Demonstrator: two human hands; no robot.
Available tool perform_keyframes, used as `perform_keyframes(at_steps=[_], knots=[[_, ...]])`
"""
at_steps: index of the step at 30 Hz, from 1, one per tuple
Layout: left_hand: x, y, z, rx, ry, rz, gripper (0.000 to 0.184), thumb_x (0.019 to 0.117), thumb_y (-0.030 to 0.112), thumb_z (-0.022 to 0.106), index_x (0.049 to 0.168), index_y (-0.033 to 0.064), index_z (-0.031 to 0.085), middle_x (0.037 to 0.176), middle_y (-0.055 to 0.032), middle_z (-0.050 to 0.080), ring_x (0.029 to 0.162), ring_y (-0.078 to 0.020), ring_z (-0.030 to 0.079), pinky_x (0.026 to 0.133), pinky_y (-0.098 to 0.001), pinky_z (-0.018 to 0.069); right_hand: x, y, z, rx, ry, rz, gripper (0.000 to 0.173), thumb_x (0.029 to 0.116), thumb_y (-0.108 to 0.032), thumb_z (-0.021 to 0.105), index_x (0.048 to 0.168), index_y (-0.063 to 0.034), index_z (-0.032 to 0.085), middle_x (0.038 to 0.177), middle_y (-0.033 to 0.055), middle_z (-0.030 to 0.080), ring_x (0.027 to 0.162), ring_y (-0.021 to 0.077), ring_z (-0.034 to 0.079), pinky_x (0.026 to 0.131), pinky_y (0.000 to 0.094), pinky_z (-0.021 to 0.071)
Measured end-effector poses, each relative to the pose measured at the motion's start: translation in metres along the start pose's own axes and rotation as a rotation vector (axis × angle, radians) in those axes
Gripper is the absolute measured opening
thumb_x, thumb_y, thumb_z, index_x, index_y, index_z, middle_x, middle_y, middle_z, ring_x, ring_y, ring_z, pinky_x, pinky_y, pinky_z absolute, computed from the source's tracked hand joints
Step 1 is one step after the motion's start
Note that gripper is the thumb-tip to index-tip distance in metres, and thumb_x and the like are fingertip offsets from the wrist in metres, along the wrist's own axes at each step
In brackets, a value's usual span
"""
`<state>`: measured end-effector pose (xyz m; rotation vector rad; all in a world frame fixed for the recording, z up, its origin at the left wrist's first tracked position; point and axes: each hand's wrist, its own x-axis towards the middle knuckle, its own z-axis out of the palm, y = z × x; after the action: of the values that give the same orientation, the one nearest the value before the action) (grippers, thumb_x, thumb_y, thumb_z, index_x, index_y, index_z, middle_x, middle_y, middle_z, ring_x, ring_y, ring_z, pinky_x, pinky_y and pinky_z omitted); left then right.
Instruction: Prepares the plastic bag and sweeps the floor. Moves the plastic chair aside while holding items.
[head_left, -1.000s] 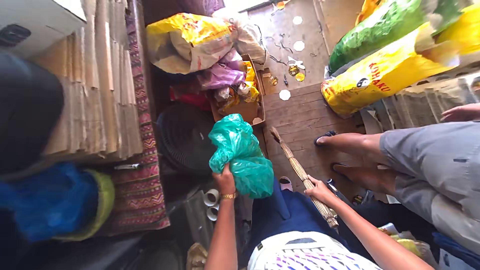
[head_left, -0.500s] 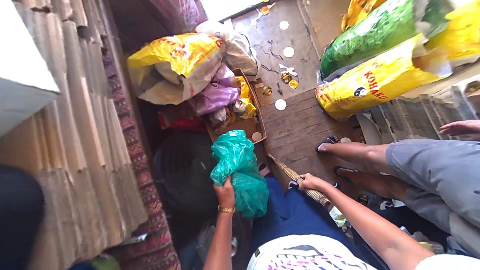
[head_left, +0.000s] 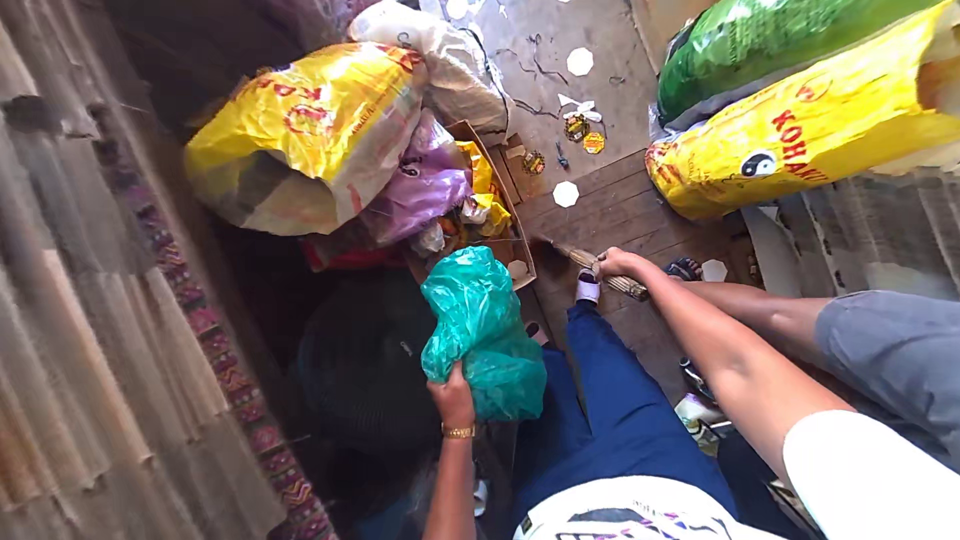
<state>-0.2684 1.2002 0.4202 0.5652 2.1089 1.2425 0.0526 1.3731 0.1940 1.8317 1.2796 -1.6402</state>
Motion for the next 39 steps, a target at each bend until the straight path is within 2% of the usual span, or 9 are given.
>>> perform_keyframes(at_steps=[3,7,12,15,22,26,29,33,39], knots=[[0.0,0.01,0.023,0.005,0.034,-0.011,0.018,0.0897,-0.01,0.056,0.108,-0.0119,0.058,0.089,0.0019,0.068,0.083,0.0078,0.065,0.079,-0.0137,0.0557,-0.003,-0.015,-0.023,0.052,0.148,-0.057,0.058,0.0822,-0.012,0.082,0.136,-0.0028,0.062,0.121,0.0297,0.066,0.115,0.0483,0.063,0.098,0.0701,0.0464],[0.003,0.024,0.051,-0.015,0.053,-0.009,0.017,0.0901,-0.01,0.055,0.107,-0.0117,0.059,0.088,0.0017,0.069,0.084,0.0066,0.066,0.079,-0.0148,0.0564,-0.062,-0.032,-0.018,0.149,0.158,-0.085,0.095,0.086,-0.01,0.079,0.163,-0.004,0.023,0.133,0.0348,0.059,0.121,0.0508,0.059,0.102,0.0668,0.0457],[0.005,0.04,0.084,-0.012,0.086,-0.018,0.02,0.0903,-0.009,0.056,0.11,-0.0135,0.057,0.091,-0.0001,0.068,0.085,0.0059,0.066,0.081,-0.0152,0.0561,-0.075,-0.016,-0.013,0.414,-0.147,-0.09,0.074,0.0857,-0.006,0.077,0.152,-0.0029,0.046,0.134,0.0231,0.062,0.109,0.0299,0.067,0.095,0.0469,0.0553],[0.006,0.046,0.097,-0.009,0.099,-0.004,0.02,0.0892,-0.009,0.055,0.109,-0.011,0.057,0.089,0.003,0.068,0.084,0.0065,0.066,0.08,-0.0154,0.057,-0.035,-0.025,-0.037,0.273,-0.122,-0.072,0.05,0.088,-0.006,0.075,0.136,0.0011,0.06,0.124,0.0245,0.065,0.108,0.0324,0.066,0.096,0.0502,0.0518],[0.01,0.06,0.113,-0.031,0.137,0.043,0.02,0.0883,-0.01,0.053,0.108,-0.0074,0.058,0.087,0.0064,0.069,0.083,0.0061,0.067,0.078,-0.0163,0.0582,-0.036,-0.045,-0.062,0.307,0.077,-0.134,0.09,0.0869,-0.013,0.078,0.161,-0.0038,0.028,0.138,0.0288,0.058,0.125,0.0405,0.06,0.108,0.0552,0.0466],[0.019,0.065,0.127,-0.021,0.137,0.067,0.021,0.0888,-0.009,0.054,0.109,-0.0068,0.058,0.089,0.0067,0.069,0.084,0.0063,0.067,0.079,-0.016,0.0579,-0.025,-0.064,-0.057,0.569,-0.069,-0.192,0.083,0.0847,-0.004,0.078,0.157,0.0002,0.037,0.141,0.025,0.057,0.121,0.0308,0.063,0.104,0.0445,0.0511],[0.025,0.068,0.134,-0.007,0.146,0.077,0.021,0.0878,-0.009,0.055,0.108,-0.0062,0.058,0.088,0.0078,0.069,0.084,0.0067,0.067,0.079,-0.0156,0.0582,0.02,-0.078,-0.072,0.582,-0.148,-0.12,0.065,0.0892,-0.003,0.073,0.148,-0.0002,0.048,0.123,0.0228,0.063,0.093,0.026,0.067,0.083,0.0414,0.0572],[0.035,0.062,0.138,0.036,0.141,0.051,0.025,0.0873,-0.009,0.056,0.112,-0.0112,0.055,0.091,0.0052,0.068,0.086,0.0088,0.066,0.08,-0.0137,0.0567,0.081,-0.08,-0.124,0.27,-0.02,-0.148,0.052,0.0883,-0.009,0.076,0.137,-0.0002,0.06,0.128,0.0252,0.065,0.115,0.0348,0.064,0.102,0.0525,0.0494],[0.065,0.057,0.157,0.056,0.071,-0.004,0.026,0.0891,-0.006,0.058,0.113,-0.0157,0.056,0.095,-0.0045,0.069,0.087,0.0065,0.065,0.082,-0.0149,0.0553,0.04,-0.081,-0.141,-0.064,0.135,-0.196,0.096,0.088,-0.013,0.076,0.164,-0.0042,0.018,0.143,0.0315,0.054,0.133,0.046,0.053,0.113,0.0583,0.0409]])
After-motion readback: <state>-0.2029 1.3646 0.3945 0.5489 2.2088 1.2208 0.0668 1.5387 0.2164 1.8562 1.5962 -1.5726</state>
